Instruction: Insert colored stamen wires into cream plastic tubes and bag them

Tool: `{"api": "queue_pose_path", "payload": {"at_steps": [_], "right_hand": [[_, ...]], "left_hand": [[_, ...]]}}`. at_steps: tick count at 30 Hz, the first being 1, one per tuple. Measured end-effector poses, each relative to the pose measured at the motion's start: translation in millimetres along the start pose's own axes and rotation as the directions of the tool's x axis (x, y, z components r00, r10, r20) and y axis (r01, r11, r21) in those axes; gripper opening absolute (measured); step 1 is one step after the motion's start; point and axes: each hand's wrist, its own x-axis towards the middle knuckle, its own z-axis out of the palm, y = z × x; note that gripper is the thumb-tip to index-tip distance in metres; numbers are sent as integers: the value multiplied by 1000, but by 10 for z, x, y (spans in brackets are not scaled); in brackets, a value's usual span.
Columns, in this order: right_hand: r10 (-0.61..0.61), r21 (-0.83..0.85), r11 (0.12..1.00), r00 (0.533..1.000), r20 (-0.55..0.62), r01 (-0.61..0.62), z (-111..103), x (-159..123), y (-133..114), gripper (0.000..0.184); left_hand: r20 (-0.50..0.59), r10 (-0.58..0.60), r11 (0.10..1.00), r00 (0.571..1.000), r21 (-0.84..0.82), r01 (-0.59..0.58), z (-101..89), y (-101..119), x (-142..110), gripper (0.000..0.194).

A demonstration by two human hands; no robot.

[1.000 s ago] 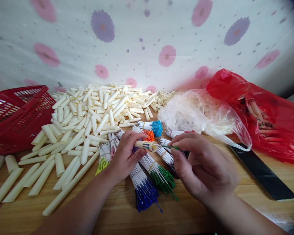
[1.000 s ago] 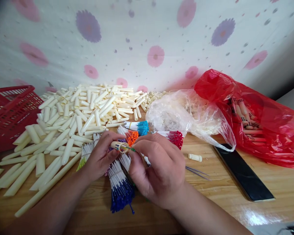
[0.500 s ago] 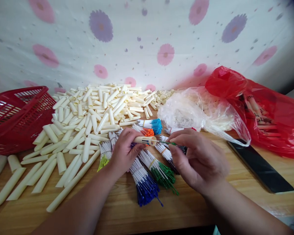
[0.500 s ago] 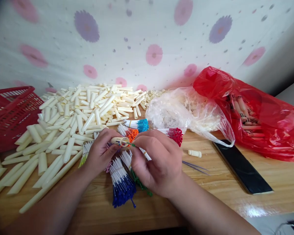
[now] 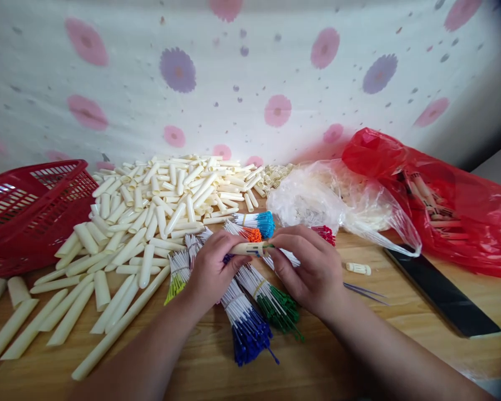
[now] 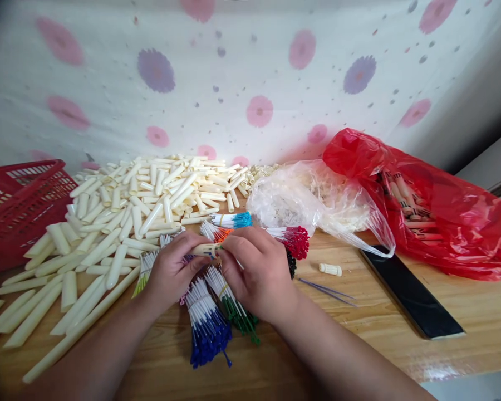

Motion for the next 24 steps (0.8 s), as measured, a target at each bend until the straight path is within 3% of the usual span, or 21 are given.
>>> {"api": "queue_pose_path", "payload": {"at_steps": [12,24], "right_hand": [[48,52,998,996,-75,-44,62,11,-37,11],[115,156,981,993,11,-115,67,24,56,12]], "left_hand": [[-121,109,994,987,40,-105,-50,42,7,16],[-108,94,991,990,102,-83,-44,-6,0,16]]}}
